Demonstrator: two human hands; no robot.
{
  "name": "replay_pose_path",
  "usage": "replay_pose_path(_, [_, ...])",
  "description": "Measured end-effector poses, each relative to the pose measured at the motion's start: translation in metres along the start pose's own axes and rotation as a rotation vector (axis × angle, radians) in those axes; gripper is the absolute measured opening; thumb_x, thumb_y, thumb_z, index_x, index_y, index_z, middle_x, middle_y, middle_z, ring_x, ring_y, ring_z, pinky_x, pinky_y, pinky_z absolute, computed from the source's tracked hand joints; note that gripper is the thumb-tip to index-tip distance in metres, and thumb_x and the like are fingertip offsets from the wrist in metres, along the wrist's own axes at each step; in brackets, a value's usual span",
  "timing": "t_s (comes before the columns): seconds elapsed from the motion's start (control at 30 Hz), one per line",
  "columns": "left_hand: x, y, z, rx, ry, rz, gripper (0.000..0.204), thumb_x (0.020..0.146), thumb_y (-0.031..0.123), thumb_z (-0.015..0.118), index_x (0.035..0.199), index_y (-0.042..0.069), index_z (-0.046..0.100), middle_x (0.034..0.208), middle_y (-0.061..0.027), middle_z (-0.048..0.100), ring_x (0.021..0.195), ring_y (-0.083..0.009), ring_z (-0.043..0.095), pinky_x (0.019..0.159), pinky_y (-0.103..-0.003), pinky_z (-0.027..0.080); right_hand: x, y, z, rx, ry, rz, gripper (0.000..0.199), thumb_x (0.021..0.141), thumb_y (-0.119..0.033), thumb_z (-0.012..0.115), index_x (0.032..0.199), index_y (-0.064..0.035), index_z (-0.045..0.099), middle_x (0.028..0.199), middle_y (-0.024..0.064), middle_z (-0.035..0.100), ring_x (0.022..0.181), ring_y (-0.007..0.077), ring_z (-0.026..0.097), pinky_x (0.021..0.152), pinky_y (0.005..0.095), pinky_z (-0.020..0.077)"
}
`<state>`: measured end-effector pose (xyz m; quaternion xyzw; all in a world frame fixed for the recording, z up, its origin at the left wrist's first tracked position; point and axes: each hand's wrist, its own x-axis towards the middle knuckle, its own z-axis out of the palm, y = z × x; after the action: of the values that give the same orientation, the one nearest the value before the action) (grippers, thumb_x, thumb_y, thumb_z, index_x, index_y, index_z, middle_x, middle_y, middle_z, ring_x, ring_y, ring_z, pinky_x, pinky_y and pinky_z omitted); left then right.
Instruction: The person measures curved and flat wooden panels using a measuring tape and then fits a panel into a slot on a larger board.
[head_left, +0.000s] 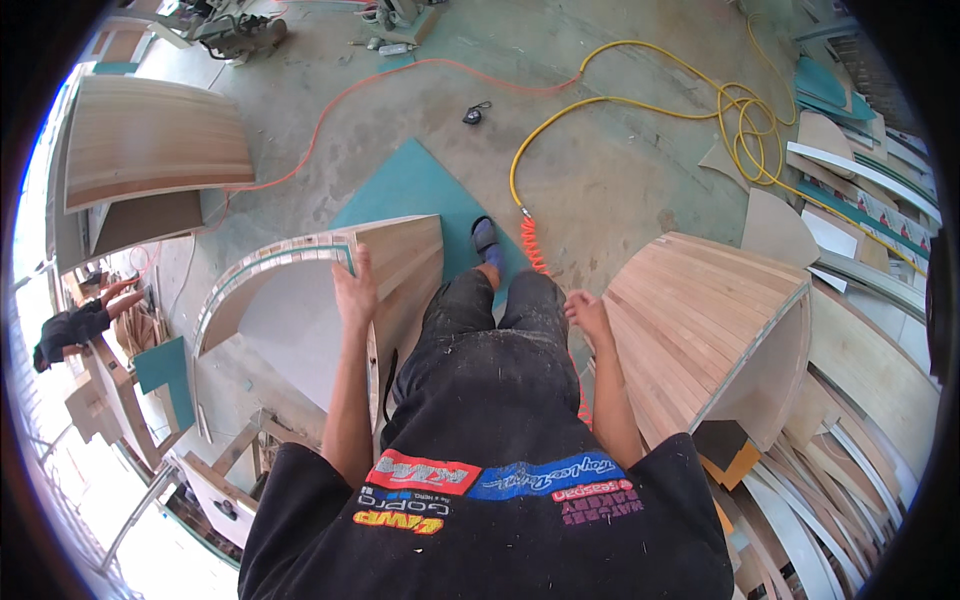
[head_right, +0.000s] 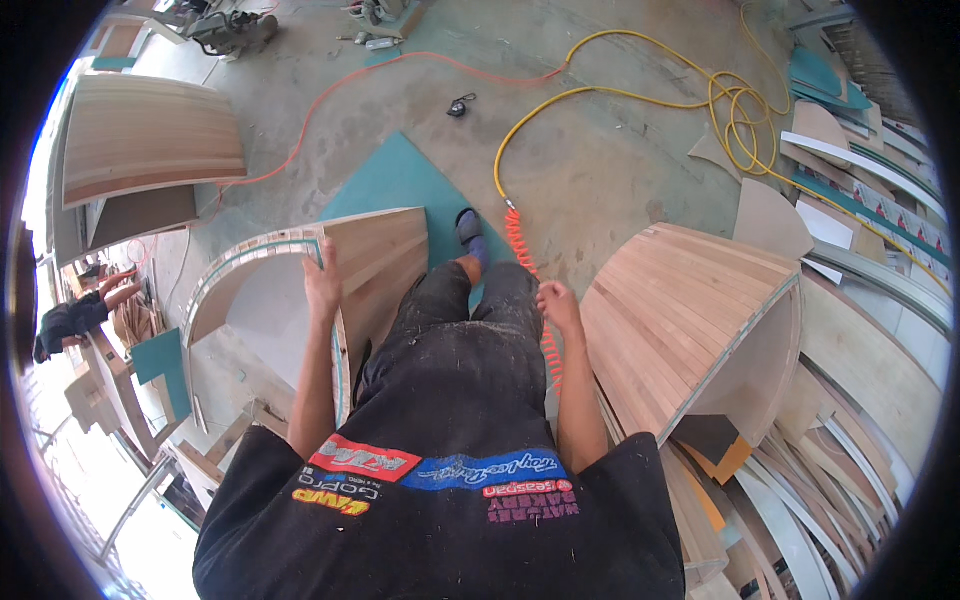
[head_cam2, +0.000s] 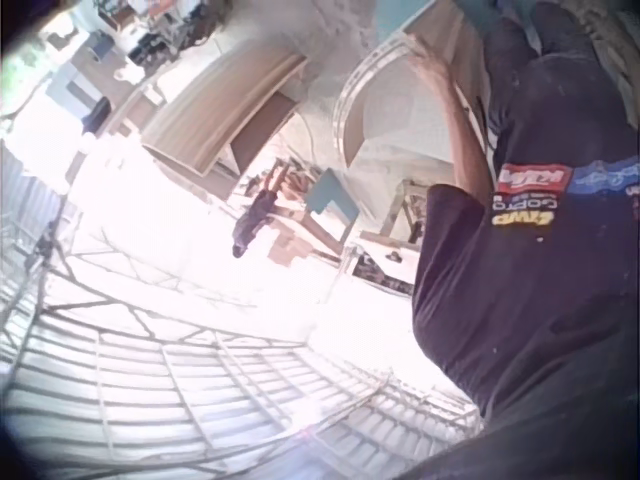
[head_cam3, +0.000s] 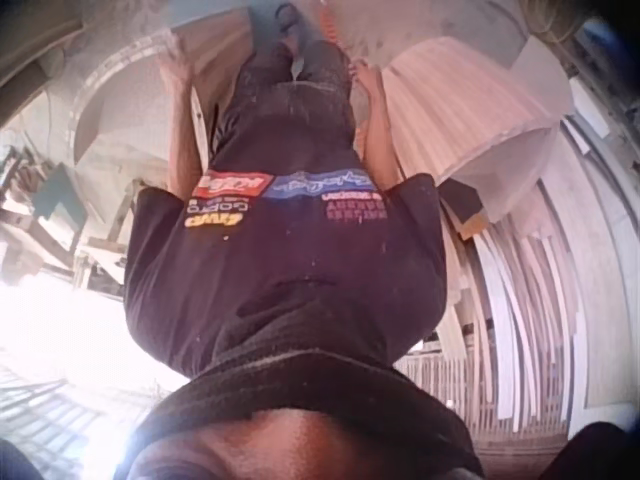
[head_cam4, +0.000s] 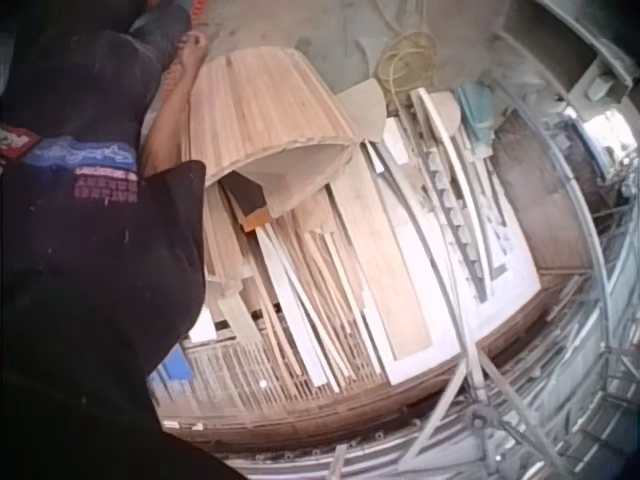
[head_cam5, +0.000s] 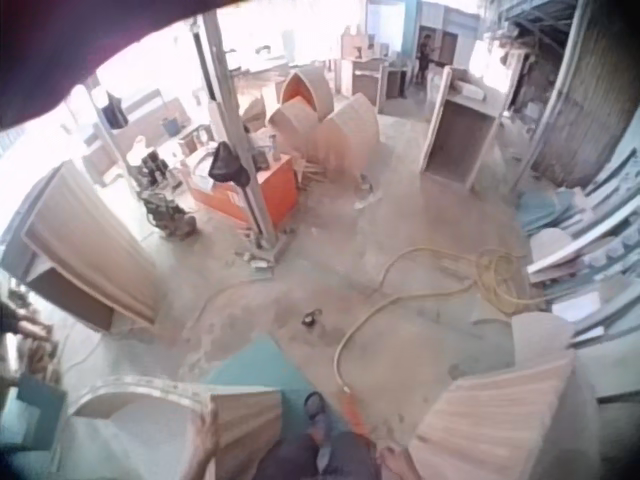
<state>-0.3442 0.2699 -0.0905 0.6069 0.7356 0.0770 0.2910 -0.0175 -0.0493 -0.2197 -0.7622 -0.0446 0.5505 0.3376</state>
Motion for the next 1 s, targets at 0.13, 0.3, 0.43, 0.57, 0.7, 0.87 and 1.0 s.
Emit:
replay_pose_path(0.13, [-0.014,0.024,0.004,0.124,0.101,0.008,0.064,0.098,0.052,0.057,0.125,-0.007,0.053,0.117,-0.032,0.061,0.108,-0.0492,0.059,0.092,-0.054,0.045,0.003,-0.052,-0.006,0.25,0.096,0.031,0.022,0.098,-0.024,0.058,0.105,-0.0062,0.068,0.089,0.0044,0.069,0.074,0.0117,0.065,0.064,0.0278,0.0519])
replay_pose_path(0.3, [-0.02,0.03,-0.006,0.097,0.055,0.022,0.057,0.096,0.043,0.063,0.122,-0.007,0.053,0.116,-0.032,0.061,0.107,-0.0492,0.059,0.091,-0.054,0.045,0.017,-0.005,-0.008,-0.3,0.054,-0.022,0.031,0.097,-0.024,0.058,0.112,-0.0006,0.071,0.101,0.0122,0.075,0.085,0.0229,0.071,0.077,0.0373,0.0553])
replay_pose_path(0.43, [-0.014,0.022,0.007,0.066,0.128,0.143,0.056,0.095,0.04,0.064,0.125,-0.007,0.052,0.115,-0.0323,0.06,0.107,-0.0496,0.059,0.089,-0.054,0.046,0.012,0.014,-0.022,-0.298,0.13,0.077,0.034,0.092,-0.026,0.062,0.113,-0.0009,0.072,0.104,0.0178,0.075,0.095,0.0309,0.071,0.085,0.0415,0.0531])
replay_pose_path(0.57, [-0.018,0.029,0.002,0.132,0.096,0.009,0.061,0.093,0.04,0.066,0.128,-0.008,0.051,0.118,-0.0312,0.06,0.109,-0.0488,0.059,0.091,-0.054,0.047,0.028,-0.001,-0.032,-0.496,0.099,0.053,0.038,0.09,-0.031,0.064,0.109,0.0015,0.073,0.1,0.0196,0.075,0.091,0.0324,0.07,0.085,0.0421,0.052])
replay_pose_path(0.7, [-0.014,0.021,0.022,0.249,0.113,0.041,0.067,0.091,0.041,0.068,0.132,-0.008,0.048,0.119,-0.03,0.06,0.109,-0.0479,0.06,0.091,-0.053,0.048,0.068,0.017,-0.081,-0.842,0.075,0.008,0.037,0.085,-0.029,0.066,0.108,-0.0004,0.073,0.095,0.0238,0.073,0.087,0.0314,0.071,0.083,0.0436,0.0534])
replay_pose_path(0.87, [-0.017,0.028,0.009,0.272,0.121,0.03,0.066,0.089,0.039,0.069,0.129,-0.01,0.048,0.116,-0.0298,0.061,0.107,-0.0484,0.06,0.089,-0.052,0.049,0.079,-0.024,-0.091,-0.768,0.042,0.073,0.027,0.084,-0.02,0.062,0.103,-0.005,0.075,0.088,0.0224,0.073,0.086,0.0307,0.072,0.081,0.0437,0.0549])
replay_pose_path(1.0, [-0.012,0.035,0.003,0.254,0.089,-0.005,0.061,0.088,0.036,0.07,0.121,-0.01,0.05,0.112,-0.0312,0.061,0.104,-0.0491,0.061,0.087,-0.053,0.048,0.06,-0.045,-0.085,-0.593,0.125,0.042,0.028,0.085,-0.015,0.057,0.105,-0.0064,0.075,0.094,0.0213,0.073,0.092,0.0335,0.072,0.083,0.0431,0.055])
